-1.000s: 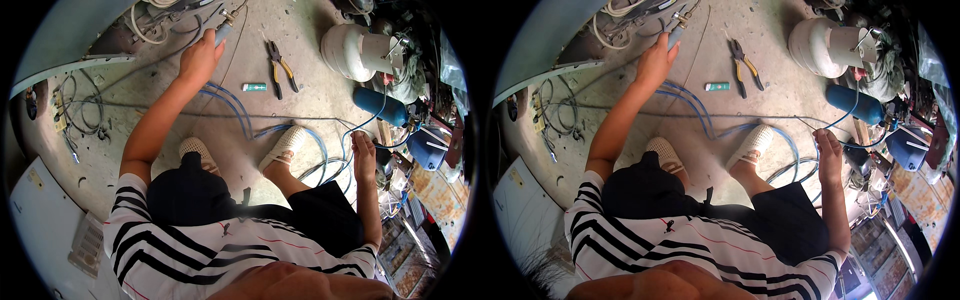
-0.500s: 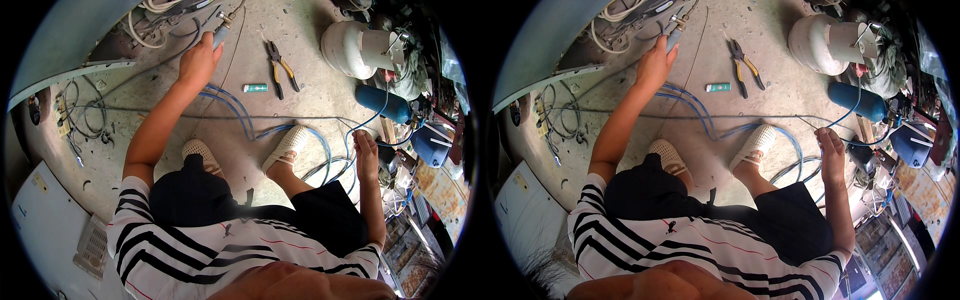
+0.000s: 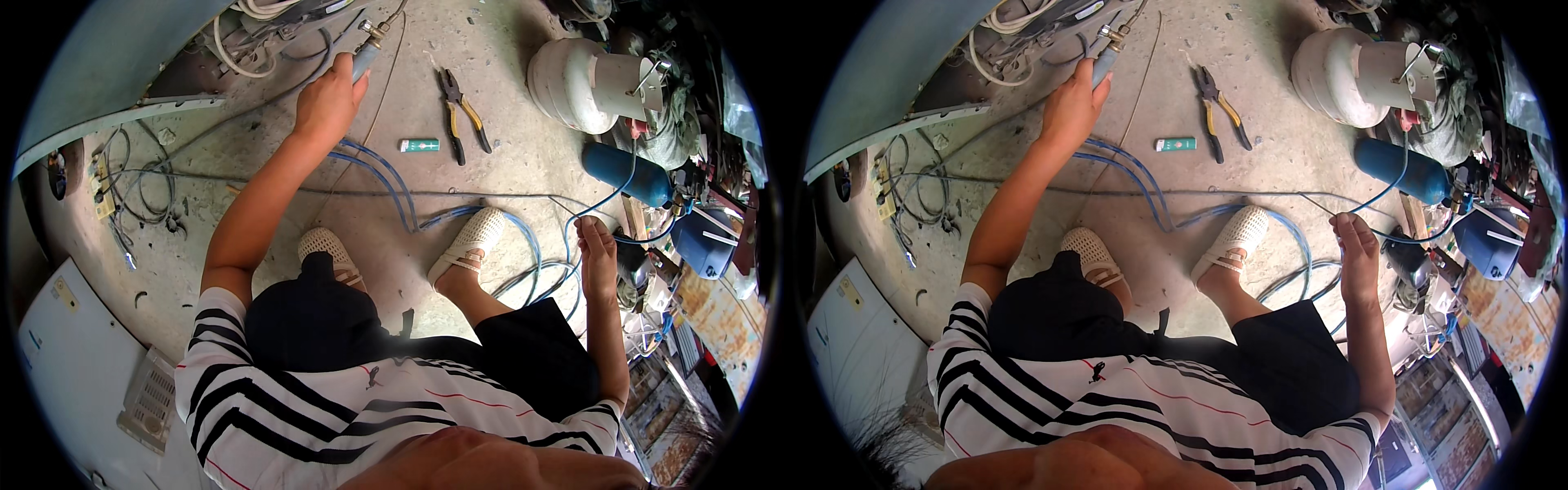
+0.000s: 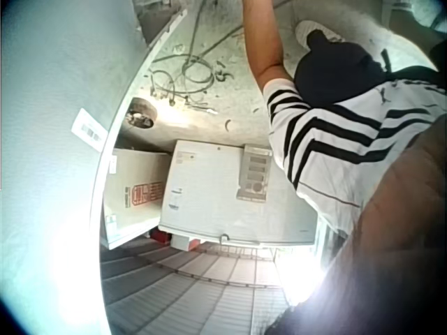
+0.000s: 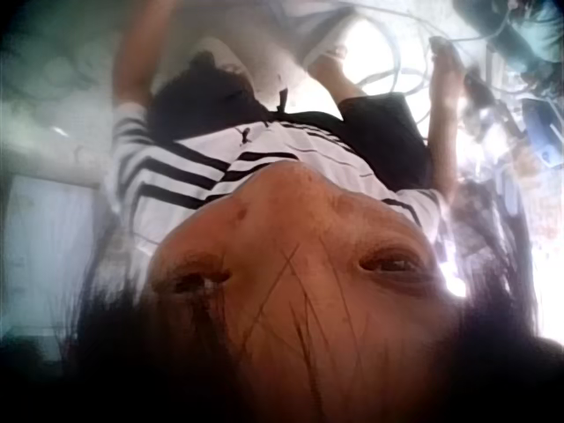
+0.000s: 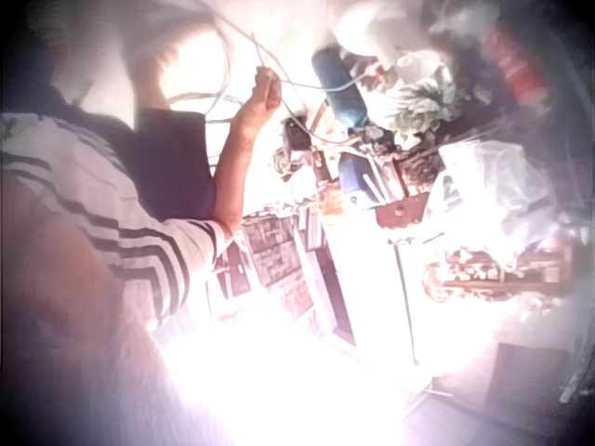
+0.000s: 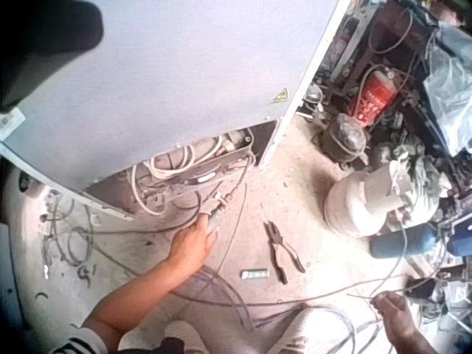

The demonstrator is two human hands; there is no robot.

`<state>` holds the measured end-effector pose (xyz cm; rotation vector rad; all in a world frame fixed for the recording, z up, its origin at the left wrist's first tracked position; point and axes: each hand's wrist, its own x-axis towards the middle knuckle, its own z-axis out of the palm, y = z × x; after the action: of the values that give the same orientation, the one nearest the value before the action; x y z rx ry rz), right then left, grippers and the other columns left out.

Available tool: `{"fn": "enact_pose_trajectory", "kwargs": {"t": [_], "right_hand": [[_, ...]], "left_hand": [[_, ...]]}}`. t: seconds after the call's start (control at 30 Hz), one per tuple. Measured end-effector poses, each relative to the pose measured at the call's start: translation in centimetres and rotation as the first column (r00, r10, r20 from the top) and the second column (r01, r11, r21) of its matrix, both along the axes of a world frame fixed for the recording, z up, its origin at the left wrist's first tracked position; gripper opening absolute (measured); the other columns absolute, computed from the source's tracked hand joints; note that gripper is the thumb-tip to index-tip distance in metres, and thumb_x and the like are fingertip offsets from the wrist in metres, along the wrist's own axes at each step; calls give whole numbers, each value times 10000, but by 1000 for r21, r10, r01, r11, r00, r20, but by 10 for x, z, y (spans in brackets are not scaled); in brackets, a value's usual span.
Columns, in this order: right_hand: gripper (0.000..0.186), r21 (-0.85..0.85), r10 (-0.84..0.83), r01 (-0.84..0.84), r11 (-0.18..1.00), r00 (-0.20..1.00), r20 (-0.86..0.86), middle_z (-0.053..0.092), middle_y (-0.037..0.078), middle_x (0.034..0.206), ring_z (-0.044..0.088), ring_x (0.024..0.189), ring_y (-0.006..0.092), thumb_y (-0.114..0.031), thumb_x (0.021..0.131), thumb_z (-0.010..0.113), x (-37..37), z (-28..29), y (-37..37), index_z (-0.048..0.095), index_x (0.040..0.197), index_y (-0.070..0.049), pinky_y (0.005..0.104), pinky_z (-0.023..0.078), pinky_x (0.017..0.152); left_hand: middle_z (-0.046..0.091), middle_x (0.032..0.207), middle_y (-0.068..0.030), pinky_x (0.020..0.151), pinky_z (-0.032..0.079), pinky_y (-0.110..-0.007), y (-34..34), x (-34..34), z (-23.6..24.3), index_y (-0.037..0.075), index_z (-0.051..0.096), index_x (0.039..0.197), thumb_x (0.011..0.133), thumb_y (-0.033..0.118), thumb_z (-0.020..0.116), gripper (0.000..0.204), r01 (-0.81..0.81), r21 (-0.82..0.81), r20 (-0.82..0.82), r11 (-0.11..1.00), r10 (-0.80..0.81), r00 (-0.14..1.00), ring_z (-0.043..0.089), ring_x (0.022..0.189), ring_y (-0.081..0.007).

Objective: The person brazes a metal pipe on the back of an appliance using a handheld torch and a rod.

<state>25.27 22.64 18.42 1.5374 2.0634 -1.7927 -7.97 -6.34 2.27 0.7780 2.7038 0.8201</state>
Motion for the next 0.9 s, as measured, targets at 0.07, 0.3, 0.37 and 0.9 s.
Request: {"fn": "enact_pose_trajectory", "kwargs": {"t": [0.07, 0.3, 0.37, 0.9], "right_hand": [[176, -1, -4, 4, 1000, 1000, -4, 657, -24, 880, 516, 807, 49, -226, 970, 604, -1, -1, 0, 690, 956, -73, 228, 383, 774], [173, 19, -3, 2, 1000, 1000, 14, 652, -26, 879, 496, 790, 48, -230, 963, 613, -2, 0, -2, 690, 953, -76, 230, 372, 759], [174, 20, -8, 7, 1000, 1000, 13, 650, -27, 880, 492, 792, 49, -233, 961, 615, -3, 1, -3, 689, 952, -76, 231, 370, 762], [190, 19, 39, -39, 999, 999, 27, 656, -28, 914, 518, 846, 51, -249, 965, 608, 0, 1, 0, 681, 985, -75, 235, 371, 807]], "left_hand": [[658, 783, -240, 625, 482, -532, 0, 0, 0, 33, 495, 1068, 970, 334, 541, 320, -4, 8, -6, 1000, 4, 1000, 631, 721, -456], [657, 792, -244, 629, 479, -535, 1, -2, 5, 32, 493, 1063, 972, 332, 539, 317, -7, 0, 9, 1000, 7, 1000, 627, 726, -463], [658, 793, -243, 628, 479, -535, 1, -2, 6, 31, 492, 1062, 972, 332, 539, 318, -8, -10, 23, 1000, 8, 1000, 627, 726, -463], [661, 739, -204, 570, 500, -492, 1, -2, 6, 15, 486, 1051, 968, 316, 540, 317, 17, -32, -59, 999, -19, 998, 647, 668, -403]]}}
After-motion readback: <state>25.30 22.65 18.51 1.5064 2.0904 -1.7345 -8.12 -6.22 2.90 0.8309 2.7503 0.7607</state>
